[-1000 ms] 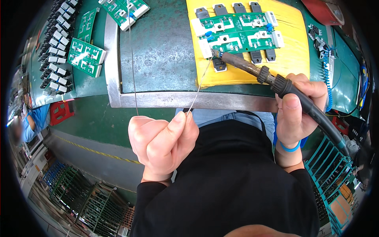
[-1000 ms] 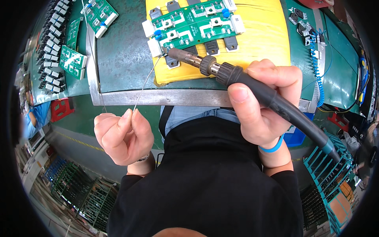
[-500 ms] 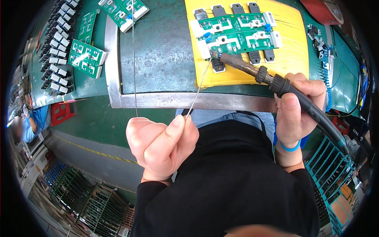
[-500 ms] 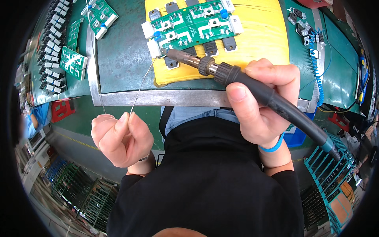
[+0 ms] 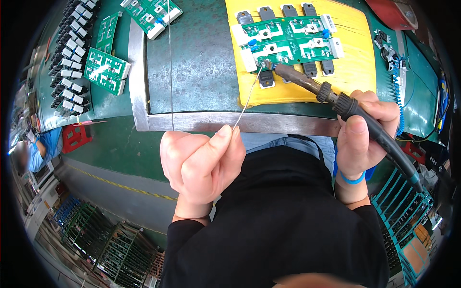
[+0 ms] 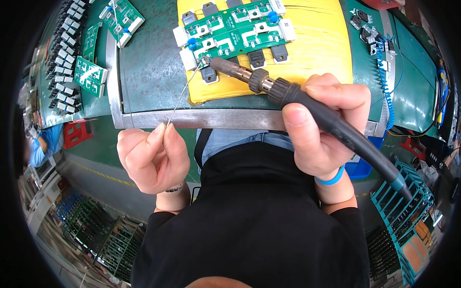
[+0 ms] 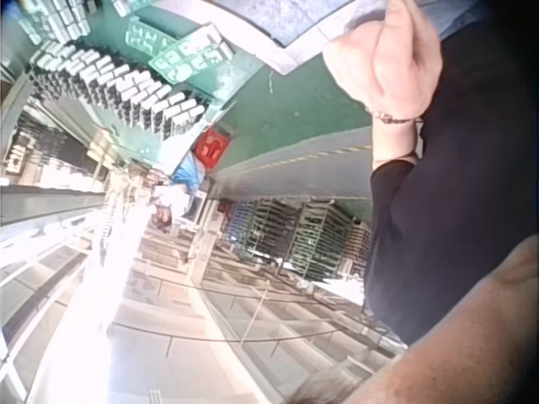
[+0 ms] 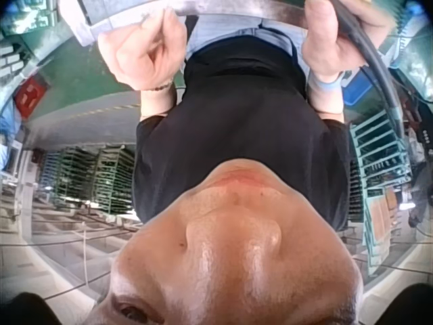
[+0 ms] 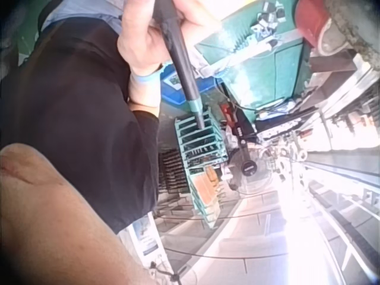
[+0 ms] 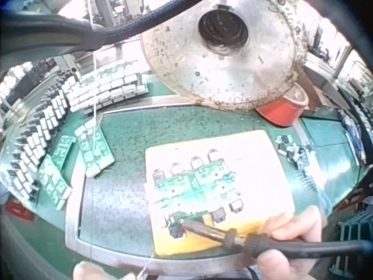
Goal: The person solders electronic components onto a printed circuit board using a soldering iron and solder wire.
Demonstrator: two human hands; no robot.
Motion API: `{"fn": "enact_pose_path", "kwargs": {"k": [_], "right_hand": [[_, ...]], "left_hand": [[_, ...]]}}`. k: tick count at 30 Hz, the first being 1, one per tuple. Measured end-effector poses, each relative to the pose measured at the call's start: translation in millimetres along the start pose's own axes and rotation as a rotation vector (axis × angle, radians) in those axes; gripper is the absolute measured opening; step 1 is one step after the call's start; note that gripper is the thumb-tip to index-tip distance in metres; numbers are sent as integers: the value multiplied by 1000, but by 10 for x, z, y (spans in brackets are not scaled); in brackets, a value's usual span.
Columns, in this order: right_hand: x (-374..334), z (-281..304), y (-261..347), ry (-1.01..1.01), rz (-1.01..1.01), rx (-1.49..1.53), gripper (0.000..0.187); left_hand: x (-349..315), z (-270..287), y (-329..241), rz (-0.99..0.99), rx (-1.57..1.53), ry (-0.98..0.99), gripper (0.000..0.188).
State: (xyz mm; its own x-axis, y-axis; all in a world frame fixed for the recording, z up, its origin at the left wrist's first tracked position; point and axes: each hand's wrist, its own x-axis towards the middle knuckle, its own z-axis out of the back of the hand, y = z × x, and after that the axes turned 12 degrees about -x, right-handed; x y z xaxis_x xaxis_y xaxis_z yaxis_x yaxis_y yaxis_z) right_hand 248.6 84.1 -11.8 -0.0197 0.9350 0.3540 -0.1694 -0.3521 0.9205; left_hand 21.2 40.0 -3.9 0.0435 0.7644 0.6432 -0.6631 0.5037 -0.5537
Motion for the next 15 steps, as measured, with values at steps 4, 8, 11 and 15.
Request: {"fn": "enact_pose_path", "kwargs": {"k": [4, 8, 11, 15], "right_hand": [[2, -3, -9, 20, 14, 13, 31], [2, -18, -3, 9, 3, 29, 31], [18, -36, 13, 5, 16, -13, 27], [9, -20, -12, 6, 21, 33, 31]], "left_hand": [[14, -32, 9, -3, 2, -10, 36], [8, -63, 22, 8, -4, -16, 36], [21, -96, 25, 12, -17, -23, 36], [24, -157, 68, 8, -8, -1, 32]]}}
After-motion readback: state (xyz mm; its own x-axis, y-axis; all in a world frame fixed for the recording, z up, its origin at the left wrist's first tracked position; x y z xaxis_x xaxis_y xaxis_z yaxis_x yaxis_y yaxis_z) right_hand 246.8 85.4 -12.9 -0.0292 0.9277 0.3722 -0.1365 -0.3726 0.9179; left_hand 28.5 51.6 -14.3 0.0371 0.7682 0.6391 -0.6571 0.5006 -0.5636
